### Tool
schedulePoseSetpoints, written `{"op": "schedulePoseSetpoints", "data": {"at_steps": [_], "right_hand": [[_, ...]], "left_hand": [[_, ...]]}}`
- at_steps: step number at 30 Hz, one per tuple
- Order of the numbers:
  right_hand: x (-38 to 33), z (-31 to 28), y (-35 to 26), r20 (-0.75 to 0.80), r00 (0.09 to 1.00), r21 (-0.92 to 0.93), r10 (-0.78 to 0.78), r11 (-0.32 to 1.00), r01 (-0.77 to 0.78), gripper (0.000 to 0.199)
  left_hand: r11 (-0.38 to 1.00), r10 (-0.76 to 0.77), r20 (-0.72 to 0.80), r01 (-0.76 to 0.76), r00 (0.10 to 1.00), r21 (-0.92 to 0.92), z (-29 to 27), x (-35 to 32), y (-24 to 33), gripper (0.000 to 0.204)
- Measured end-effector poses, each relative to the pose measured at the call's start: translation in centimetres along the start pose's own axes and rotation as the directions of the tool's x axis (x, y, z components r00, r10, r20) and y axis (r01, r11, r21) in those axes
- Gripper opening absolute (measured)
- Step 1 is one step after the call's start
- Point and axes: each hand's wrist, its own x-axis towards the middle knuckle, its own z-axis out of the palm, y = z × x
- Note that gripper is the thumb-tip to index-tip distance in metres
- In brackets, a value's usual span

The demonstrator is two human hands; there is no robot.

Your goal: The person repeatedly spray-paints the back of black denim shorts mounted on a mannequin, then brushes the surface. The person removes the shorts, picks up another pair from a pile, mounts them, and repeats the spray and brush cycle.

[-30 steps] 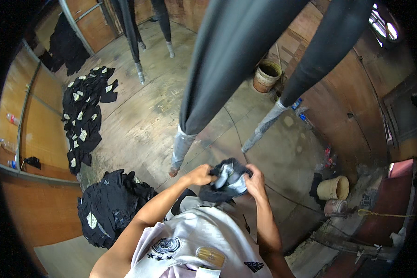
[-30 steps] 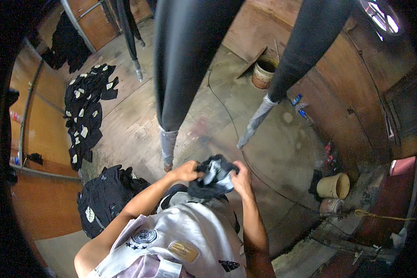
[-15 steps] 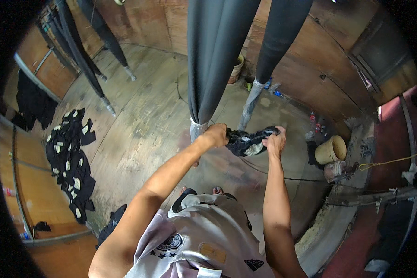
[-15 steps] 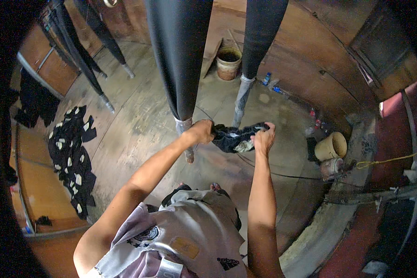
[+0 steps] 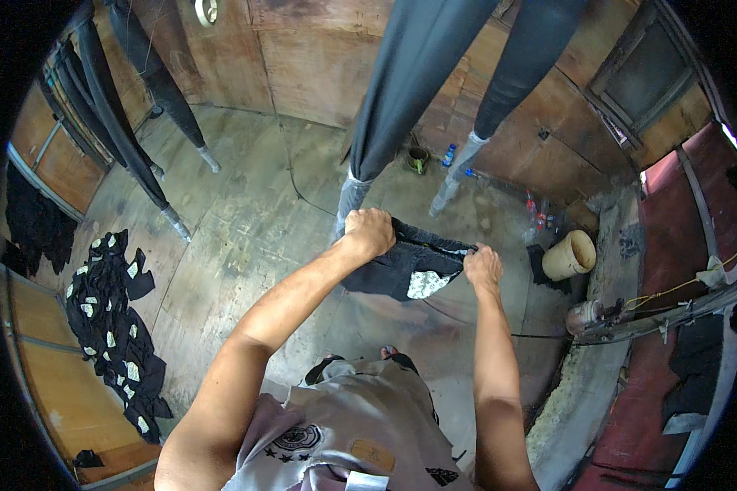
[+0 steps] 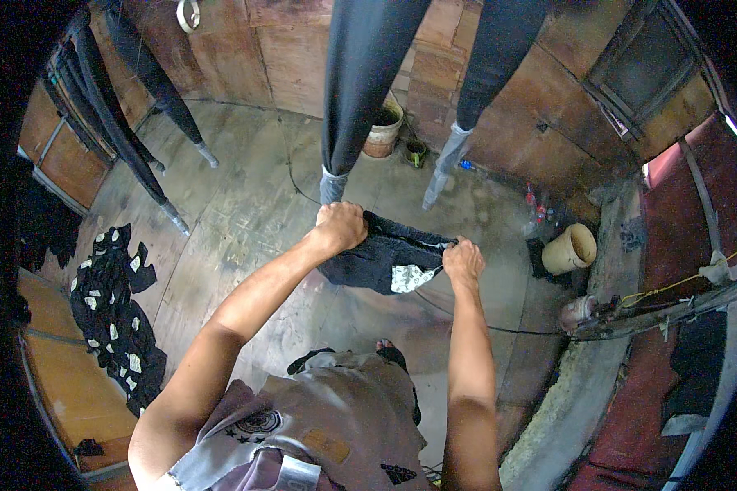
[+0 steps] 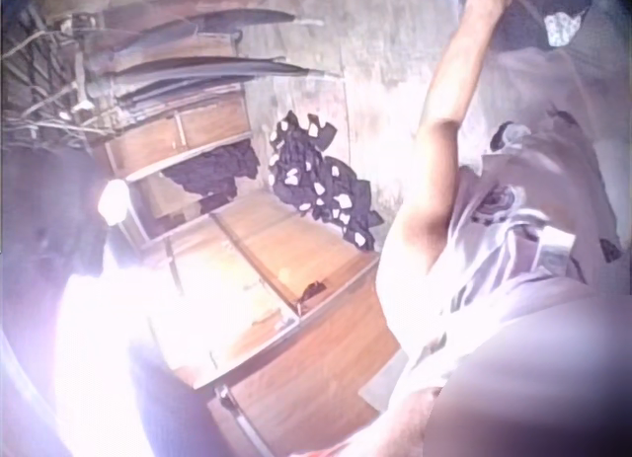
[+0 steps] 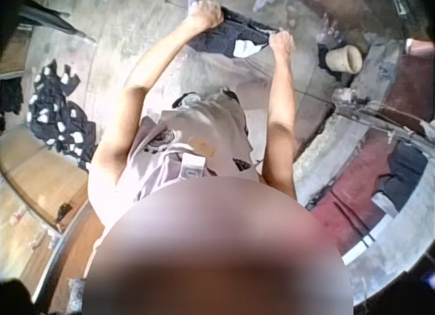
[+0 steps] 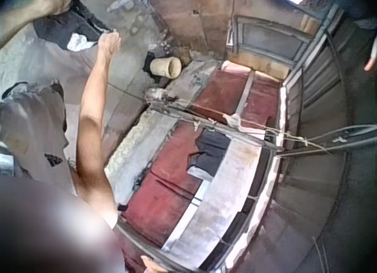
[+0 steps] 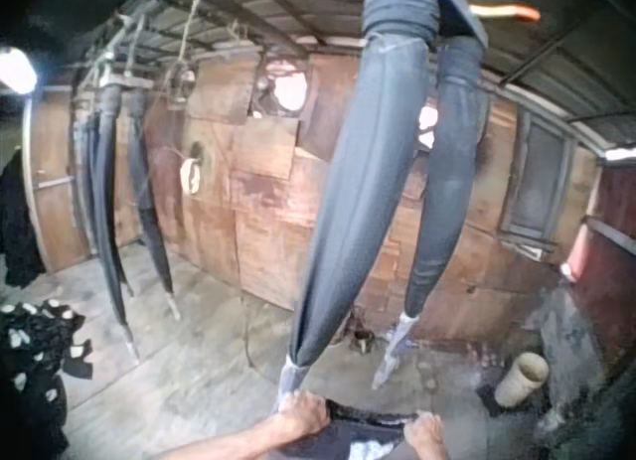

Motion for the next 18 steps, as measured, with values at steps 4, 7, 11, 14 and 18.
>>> {"op": "schedulePoseSetpoints", "data": {"at_steps": [4,7,11,14,18], "right_hand": [[-0.6,-0.4,-2.1,-0.012,1.0,0.136,0.02,0.991,-0.018,0.029],[-0.3,-2.0,-2.8,-0.159,0.987,0.256,-0.031,0.964,0.071,0.027],[1.5,-3.2,-2.4,-0.311,0.948,0.419,0.061,0.904,0.08,0.026],[3.6,-3.3,-1.9,-0.315,0.943,0.492,0.106,0.868,0.067,0.026],[5.1,-3.5,-1.7,-0.365,0.929,0.394,0.052,0.913,0.104,0.025]], "left_hand": [[0.995,0.015,-0.083,-0.023,0.996,-0.093,-0.9,0.5,-2.9,0.039],[0.987,0.09,-0.186,-0.113,0.978,-0.116,-1.2,1.3,-3.9,0.04],[0.965,0.179,-0.4,-0.239,0.899,-0.105,-0.6,1.7,-3.5,0.039],[0.963,0.152,-0.396,-0.226,0.906,-0.146,0.1,1.4,-2.6,0.04],[0.964,0.077,-0.387,-0.167,0.919,-0.206,0.4,1.4,-1.5,0.035]]}}
